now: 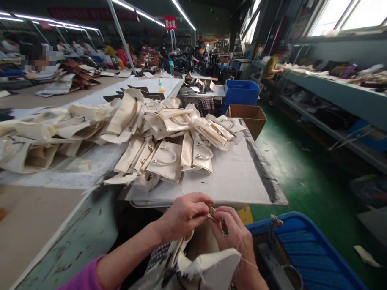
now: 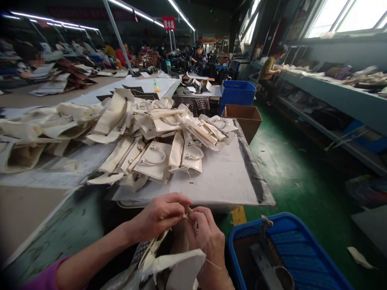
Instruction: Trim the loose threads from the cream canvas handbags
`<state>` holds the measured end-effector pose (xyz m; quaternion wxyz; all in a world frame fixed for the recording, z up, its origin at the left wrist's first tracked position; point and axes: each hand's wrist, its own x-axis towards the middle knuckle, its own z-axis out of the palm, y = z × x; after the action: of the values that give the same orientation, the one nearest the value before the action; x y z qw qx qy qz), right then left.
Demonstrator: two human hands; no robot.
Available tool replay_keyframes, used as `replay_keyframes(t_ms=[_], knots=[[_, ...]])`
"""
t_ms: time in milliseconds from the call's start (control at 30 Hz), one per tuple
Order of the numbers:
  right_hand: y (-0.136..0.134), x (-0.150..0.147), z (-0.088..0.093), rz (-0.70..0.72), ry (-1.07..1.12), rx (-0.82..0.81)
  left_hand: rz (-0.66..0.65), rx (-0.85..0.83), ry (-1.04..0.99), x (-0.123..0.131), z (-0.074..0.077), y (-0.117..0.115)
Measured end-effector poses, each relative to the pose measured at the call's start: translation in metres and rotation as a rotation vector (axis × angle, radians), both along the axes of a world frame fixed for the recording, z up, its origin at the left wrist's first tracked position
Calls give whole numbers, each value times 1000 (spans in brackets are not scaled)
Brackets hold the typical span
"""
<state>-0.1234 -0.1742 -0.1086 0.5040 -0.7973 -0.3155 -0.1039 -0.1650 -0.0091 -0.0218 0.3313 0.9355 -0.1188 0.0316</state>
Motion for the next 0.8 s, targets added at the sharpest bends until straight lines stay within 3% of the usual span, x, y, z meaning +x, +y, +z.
replay_keyframes(t_ms=[300,800], knots=[[0,6,-1,74,-96,117,37,34,-64,1,-1,-2],[-3,7,-9,72,-137,88,105,-19,-60,1,-5,-7]])
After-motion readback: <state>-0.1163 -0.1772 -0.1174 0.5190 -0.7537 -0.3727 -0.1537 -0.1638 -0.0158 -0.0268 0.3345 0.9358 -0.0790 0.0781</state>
